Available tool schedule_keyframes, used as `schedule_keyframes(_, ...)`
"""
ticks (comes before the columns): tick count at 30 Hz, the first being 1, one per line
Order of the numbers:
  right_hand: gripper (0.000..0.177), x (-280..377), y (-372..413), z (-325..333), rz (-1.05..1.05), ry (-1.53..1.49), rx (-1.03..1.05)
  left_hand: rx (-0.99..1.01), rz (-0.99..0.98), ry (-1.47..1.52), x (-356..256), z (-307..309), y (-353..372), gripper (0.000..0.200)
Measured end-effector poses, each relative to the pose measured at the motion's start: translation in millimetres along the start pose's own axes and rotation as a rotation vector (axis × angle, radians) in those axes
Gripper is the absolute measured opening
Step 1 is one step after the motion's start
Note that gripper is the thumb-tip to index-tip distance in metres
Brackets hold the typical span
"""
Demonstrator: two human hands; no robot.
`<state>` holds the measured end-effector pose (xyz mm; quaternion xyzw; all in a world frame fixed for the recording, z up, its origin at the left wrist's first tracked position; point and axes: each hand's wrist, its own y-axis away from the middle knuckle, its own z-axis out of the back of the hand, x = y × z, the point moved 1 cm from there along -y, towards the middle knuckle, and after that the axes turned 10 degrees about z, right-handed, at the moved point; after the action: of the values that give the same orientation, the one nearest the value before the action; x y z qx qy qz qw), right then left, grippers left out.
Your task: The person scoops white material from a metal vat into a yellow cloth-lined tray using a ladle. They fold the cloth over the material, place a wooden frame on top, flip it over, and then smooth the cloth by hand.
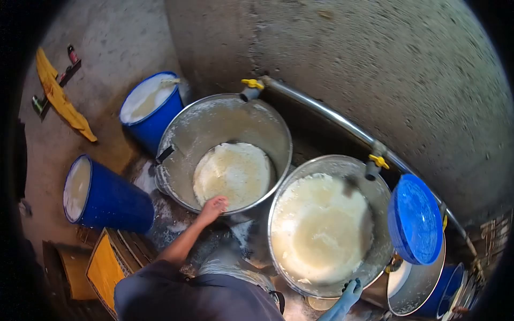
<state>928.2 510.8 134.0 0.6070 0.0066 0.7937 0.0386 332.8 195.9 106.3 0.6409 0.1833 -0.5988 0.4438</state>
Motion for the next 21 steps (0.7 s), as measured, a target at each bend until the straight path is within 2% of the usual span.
schedule_keyframes(1, 0.039, 10.4, 4.4, -24.6, 0.005, 0.014, 0.012, -0.082, -0.051, 0.007, 3.7, 38.3, -9.5, 0.024)
schedule_keyframes(2, 0.040, 24.5, 11.2, -53.1, 0.011, 0.052, 0.054, -0.117, 0.097, 0.152, 5.7, 78.8, -19.4, 0.027)
schedule_keyframes(3, 0.042, 39.0, 20.2, -81.8, 0.014, 0.088, 0.088, -0.142, 0.271, 0.347, -5.5, 114.0, -26.6, 0.039)
schedule_keyframes(4, 0.043, 53.9, 34.6, -109.1, 0.012, 0.087, 0.079, -0.143, 0.369, 0.533, -6.9, 148.5, -37.2, 0.065)
schedule_keyframes(6, 0.044, 82.8, 62.2, -158.5, 0.011, 0.078, 0.107, -0.197, 0.414, 0.817, 16.7, 215.7, -77.9, 0.090)
schedule_keyframes(7, 0.044, 95.9, 71.0, -181.3, 0.014, 0.050, 0.143, -0.185, 0.424, 0.823, 13.6, 239.9, -93.9, 0.090)
schedule_keyframes(9, 0.046, 111.1, 85.6, -214.9, 0.028, 0.092, 0.223, -0.355, 0.418, 1.180, 10.5, 276.6, -117.7, 0.100)
schedule_keyframes(10, 0.046, 120.1, 92.4, -226.7, 0.036, 0.089, 0.258, -0.334, 0.431, 1.174, 11.1, 288.3, -125.2, 0.100)
schedule_keyframes(12, 0.047, 118.6, 95.9, -241.5, 0.073, 0.071, 0.270, -0.430, 0.359, 1.400, 12.7, 305.3, -154.3, 0.107)
schedule_keyframes(15, 0.040, 123.5, 100.4, -252.6, 0.124, 0.054, 0.268, -0.088, 0.230, 1.431, 60.7, 338.1, -205.1, 0.102)
schedule_keyframes(16, 0.038, 129.0, 104.0, -256.5, 0.140, 0.103, 0.268, -0.207, 0.360, 1.534, 48.6, 338.6, -212.5, 0.085)
schedule_keyframes(17, 0.037, 131.9, 107.6, -259.1, 0.141, 0.098, 0.281, -0.208, 0.403, 1.458, 60.5, 343.8, -225.6, 0.083)
schedule_keyframes(18, 0.038, 147.7, 118.0, -266.1, 0.132, 0.092, 0.276, -0.205, 0.314, 1.390, 76.0, 350.1, -237.0, 0.081)
schedule_keyframes(19, 0.038, 149.7, 120.4, -268.3, 0.131, 0.094, 0.278, -0.250, 0.299, 1.445, 74.1, 349.6, -238.6, 0.079)
schedule_keyframes(20, 0.038, 125.7, 114.4, -270.0, 0.171, 0.029, 0.263, -0.282, 0.391, 1.534, 47.5, 341.1, -219.4, 0.079)
schedule_keyframes(21, 0.036, 126.9, 118.3, -272.0, 0.158, 0.034, 0.257, -0.285, 0.246, 1.358, 33.8, 333.2, -201.8, 0.081)
